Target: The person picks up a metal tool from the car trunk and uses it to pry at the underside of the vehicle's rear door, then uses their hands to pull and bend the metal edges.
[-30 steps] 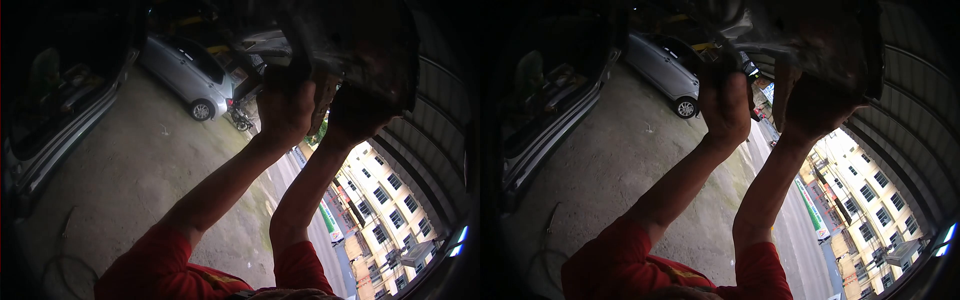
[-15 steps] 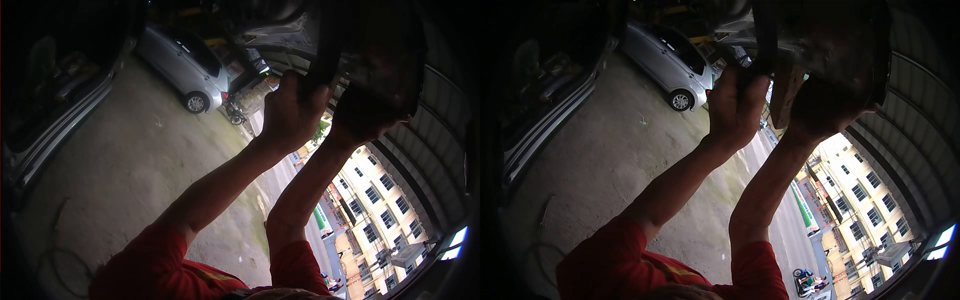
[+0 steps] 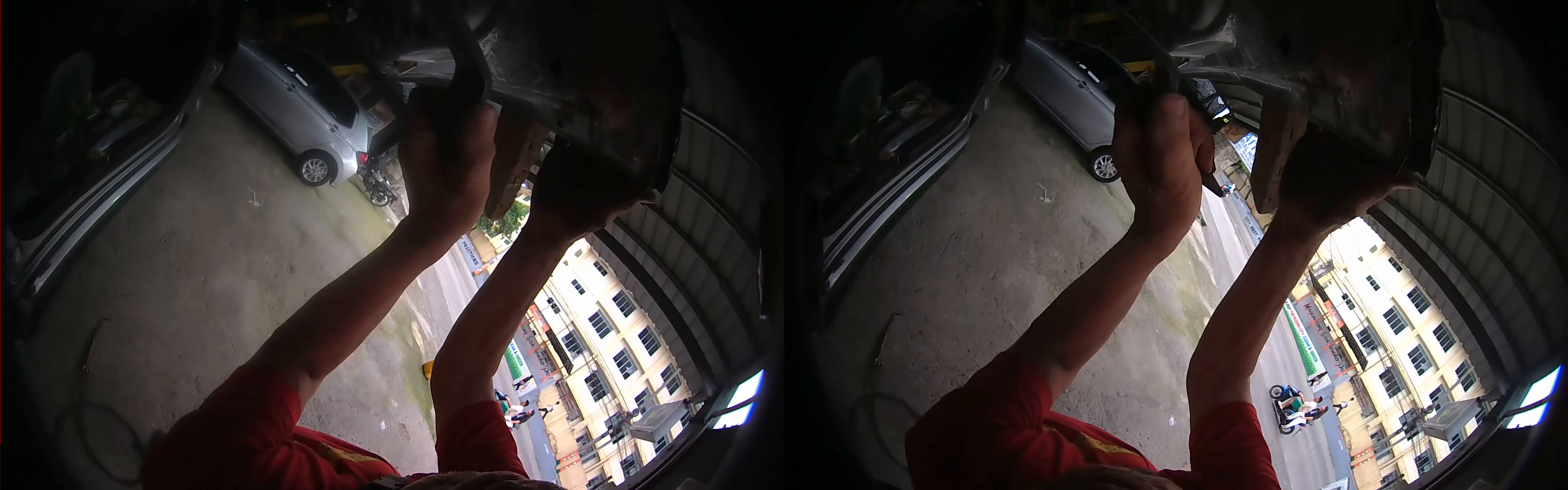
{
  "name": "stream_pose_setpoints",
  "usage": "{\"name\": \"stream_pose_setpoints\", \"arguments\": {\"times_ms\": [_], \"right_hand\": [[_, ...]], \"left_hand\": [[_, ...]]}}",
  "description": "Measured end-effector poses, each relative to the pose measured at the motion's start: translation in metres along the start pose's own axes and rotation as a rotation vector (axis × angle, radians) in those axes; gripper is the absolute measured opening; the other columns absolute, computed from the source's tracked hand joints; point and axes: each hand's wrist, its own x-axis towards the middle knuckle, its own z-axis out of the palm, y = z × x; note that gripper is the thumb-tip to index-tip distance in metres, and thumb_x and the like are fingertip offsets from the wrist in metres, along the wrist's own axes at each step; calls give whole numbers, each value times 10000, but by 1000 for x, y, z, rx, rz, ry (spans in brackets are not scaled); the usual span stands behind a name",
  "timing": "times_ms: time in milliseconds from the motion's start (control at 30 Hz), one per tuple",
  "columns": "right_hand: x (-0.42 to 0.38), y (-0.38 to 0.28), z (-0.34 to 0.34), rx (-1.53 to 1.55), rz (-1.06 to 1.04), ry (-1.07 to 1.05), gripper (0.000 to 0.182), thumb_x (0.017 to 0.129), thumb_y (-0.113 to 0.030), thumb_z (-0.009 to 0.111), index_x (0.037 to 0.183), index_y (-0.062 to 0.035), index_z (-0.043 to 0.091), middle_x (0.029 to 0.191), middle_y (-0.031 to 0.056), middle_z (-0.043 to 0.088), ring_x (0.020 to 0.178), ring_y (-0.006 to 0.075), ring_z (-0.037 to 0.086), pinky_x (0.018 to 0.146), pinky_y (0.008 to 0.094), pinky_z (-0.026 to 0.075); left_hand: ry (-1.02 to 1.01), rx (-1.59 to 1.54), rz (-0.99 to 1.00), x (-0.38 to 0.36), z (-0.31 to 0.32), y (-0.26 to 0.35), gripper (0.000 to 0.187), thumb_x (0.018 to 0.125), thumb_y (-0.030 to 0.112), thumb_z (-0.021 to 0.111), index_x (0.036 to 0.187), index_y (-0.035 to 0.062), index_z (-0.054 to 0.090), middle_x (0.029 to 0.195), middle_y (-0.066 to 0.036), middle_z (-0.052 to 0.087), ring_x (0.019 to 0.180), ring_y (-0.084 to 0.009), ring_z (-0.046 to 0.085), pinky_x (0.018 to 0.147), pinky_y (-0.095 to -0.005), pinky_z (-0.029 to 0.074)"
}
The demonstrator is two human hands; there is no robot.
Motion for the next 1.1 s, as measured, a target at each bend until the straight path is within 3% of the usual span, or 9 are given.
{"name": "stream_pose_setpoints", "arguments": {"times_ms": [100, 200, 333, 433, 500, 567, 767, 933, 1100], "right_hand": [[-2, -3, 0, 36, 31, 1, 555, 766, -48, 740, 1261, -4, 495, 1250, 138, 550, 1147, 251, 561, 1008, 371, 448], [-2, -6, -1, 75, 63, 6, 549, 784, -48, 726, 1273, -5, 481, 1266, 142, 532, 1174, 254, 539, 1028, 377, 427], [-4, -6, -1, 111, 118, 20, 540, 808, -47, 706, 1288, -6, 462, 1286, 146, 508, 1211, 257, 510, 1054, 384, 400], [-11, 1, -4, -128, 181, -7, 583, 747, -30, 762, 1270, -7, 505, 1248, 160, 557, 1145, 295, 570, 1008, 363, 467], [-15, 0, -7, -260, 218, -85, 556, 818, -123, 710, 1305, -23, 461, 1273, 153, 534, 1194, 272, 530, 1036, 374, 424], [-15, -1, -6, -395, 258, -161, 541, 889, -215, 658, 1340, -38, 418, 1298, 146, 510, 1243, 250, 490, 1064, 385, 380], [-14, -5, 0, -223, 271, -103, 590, 919, -430, 488, 1396, -102, 377, 1357, 144, 460, 1291, 298, 431, 1091, 469, 340], [-5, -14, 5, -98, 281, -55, 675, 944, -610, 346, 1442, -154, 342, 1407, 142, 419, 1331, 338, 383, 1113, 539, 307], [-9, -8, 6, 479, 433, 61, 611, 967, -522, 346, 1418, -112, 370, 1411, 136, 421, 1324, 317, 399, 1107, 518, 330]], "left_hand": [[-83, 377, 416, 6, 13, -26, 295, 938, 303, 579, 899, 15, 529, 787, -65, 542, 734, -195, 564, 658, -337, 448], [-263, 314, -74, 2, 7, -25, 252, 949, 272, 588, 897, 31, 541, 800, -45, 542, 706, -133, 515, 658, -292, 438], [14, -85, -48, 1, 0, -3, 275, 913, 249, 654, 947, 16, 513, 716, -30, 605, 659, -87, 588, 618, -263, 468], [9, -8, -48, 8, -11, 2, 255, 920, 237, 636, 971, 20, 512, 751, -24, 604, 666, -81, 575, 616, -258, 460], [-96, -14, -67, 9, -13, 6, 197, 960, 268, 562, 981, 80, 509, 628, 77, 438, 515, 10, 370, 458, -188, 287], [-113, -37, -99, 9, -19, 4, 221, 946, 253, 578, 980, 45, 514, 672, 29, 513, 575, -33, 461, 522, -225, 365], [-228, 62, -223, 16, -24, 5, 266, 916, 263, 605, 967, 14, 525, 697, -21, 591, 623, -85, 567, 575, -269, 455], [-59, 89, 127, 12, -24, -3, 300, 890, 286, 650, 973, 25, 529, 671, -26, 608, 625, -117, 630, 594, -274, 490], [-135, 182, -75, 9, -43, -6, 327, 906, 333, 643, 968, 30, 534, 744, -51, 640, 656, -124, 634, 607, -273, 493]]}}
